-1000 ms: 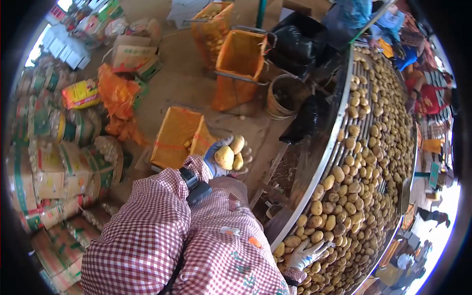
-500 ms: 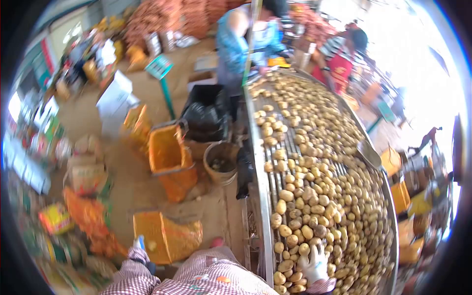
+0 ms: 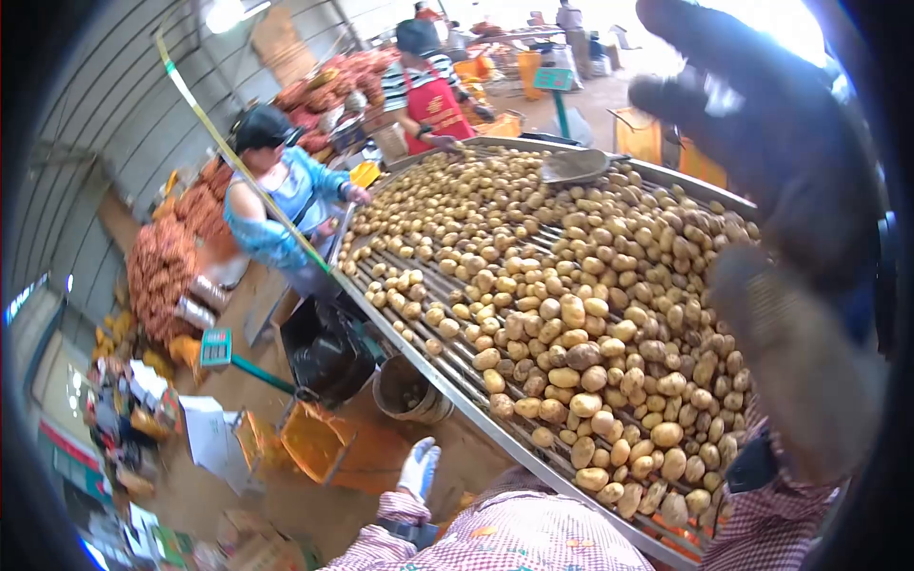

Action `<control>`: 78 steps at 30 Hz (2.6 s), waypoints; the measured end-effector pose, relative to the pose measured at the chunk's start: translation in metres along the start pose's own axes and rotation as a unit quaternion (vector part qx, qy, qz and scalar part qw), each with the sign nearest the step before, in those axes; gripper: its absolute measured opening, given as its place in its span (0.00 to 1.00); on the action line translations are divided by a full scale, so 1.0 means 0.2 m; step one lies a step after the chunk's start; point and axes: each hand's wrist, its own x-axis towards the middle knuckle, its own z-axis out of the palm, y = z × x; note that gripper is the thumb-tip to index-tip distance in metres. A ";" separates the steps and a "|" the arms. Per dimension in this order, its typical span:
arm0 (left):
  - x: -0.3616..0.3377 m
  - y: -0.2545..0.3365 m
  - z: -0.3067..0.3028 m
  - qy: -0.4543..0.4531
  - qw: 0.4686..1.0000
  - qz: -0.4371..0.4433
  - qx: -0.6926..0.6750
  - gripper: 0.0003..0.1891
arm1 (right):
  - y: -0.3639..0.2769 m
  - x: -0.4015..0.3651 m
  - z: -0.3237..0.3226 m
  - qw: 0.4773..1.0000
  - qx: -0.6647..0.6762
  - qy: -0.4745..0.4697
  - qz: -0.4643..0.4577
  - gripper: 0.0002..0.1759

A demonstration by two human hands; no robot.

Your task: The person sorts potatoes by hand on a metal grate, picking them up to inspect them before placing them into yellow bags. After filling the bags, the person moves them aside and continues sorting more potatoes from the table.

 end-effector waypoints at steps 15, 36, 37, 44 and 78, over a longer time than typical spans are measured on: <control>0.48 0.39 0.33 -0.142 0.956 0.202 0.158 0.22 | 0.36 0.08 -0.29 0.947 -0.267 0.175 0.012 0.34; 0.99 0.88 1.23 -0.403 0.583 0.554 0.437 0.37 | 0.85 -1.53 0.51 0.550 -0.496 -0.269 0.616 0.42; 1.03 0.88 1.23 -0.405 0.583 0.550 0.440 0.39 | 0.85 -1.60 0.55 0.563 -0.523 -0.237 0.595 0.45; 1.60 1.00 1.20 -0.299 0.581 0.481 0.585 0.38 | 0.86 -1.69 0.61 0.539 -0.571 -0.236 0.572 0.44; 2.50 1.33 0.71 -0.128 0.853 0.309 0.401 0.27 | 0.87 -1.69 0.62 0.543 -0.579 -0.229 0.564 0.50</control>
